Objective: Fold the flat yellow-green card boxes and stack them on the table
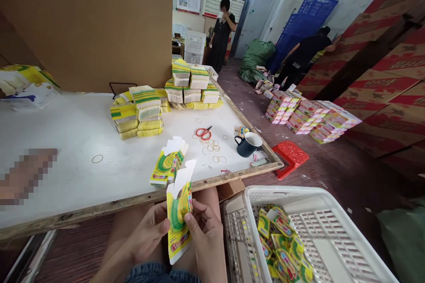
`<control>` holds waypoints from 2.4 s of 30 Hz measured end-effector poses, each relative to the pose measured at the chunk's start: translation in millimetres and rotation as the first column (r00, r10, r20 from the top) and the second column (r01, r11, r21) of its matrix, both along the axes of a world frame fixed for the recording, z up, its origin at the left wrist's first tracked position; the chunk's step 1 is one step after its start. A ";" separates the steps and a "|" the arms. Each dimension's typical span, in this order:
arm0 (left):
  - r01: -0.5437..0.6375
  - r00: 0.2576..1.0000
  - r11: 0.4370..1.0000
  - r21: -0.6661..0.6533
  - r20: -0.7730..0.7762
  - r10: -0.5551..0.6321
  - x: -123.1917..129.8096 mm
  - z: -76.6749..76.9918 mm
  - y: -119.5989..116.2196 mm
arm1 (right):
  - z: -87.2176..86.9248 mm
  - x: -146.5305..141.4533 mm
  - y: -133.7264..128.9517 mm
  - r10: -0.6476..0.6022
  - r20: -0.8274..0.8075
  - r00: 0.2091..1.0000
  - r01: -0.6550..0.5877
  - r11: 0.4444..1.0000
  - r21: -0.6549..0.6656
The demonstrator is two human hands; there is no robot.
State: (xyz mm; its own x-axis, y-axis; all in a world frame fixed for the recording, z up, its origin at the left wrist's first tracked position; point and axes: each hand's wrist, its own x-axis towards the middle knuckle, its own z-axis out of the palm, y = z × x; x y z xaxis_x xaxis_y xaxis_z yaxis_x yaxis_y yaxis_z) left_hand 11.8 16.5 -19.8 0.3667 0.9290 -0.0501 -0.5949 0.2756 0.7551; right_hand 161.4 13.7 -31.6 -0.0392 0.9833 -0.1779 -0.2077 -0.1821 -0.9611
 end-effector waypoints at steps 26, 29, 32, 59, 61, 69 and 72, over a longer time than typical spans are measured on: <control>-0.327 0.834 0.943 0.064 -0.449 0.320 0.2 -7.6 -8.9 | 4.8 0.8 7.6 -0.019 0.191 0.981 -0.035 0.960 0.277; -0.219 0.853 0.970 0.104 -0.462 0.242 -7.9 -2.6 -13.0 | 9.3 5.1 10.0 0.055 0.169 0.984 -0.108 0.941 0.320; -0.110 0.889 0.986 0.126 -0.431 0.154 -16.6 0.4 -12.4 | 14.8 8.9 11.2 0.168 0.138 0.976 -0.202 0.933 0.297; 0.078 0.930 0.994 0.079 -0.364 -0.044 -20.1 8.7 -16.8 | 27.5 11.3 17.6 0.060 0.322 0.945 -0.183 0.912 0.367; 0.070 0.905 0.992 0.109 -0.426 -0.017 -19.5 6.3 -14.9 | 27.3 15.3 18.9 0.025 0.320 0.947 -0.144 0.924 0.355; 0.057 0.812 0.980 0.188 -0.580 0.064 -16.5 -9.9 -12.6 | 24.6 19.3 19.3 0.360 0.390 0.847 -0.413 0.909 0.058; 0.083 0.811 0.978 0.193 -0.583 0.047 -15.7 -10.0 -15.1 | 20.7 16.1 19.4 0.279 0.522 0.806 -0.371 0.925 0.080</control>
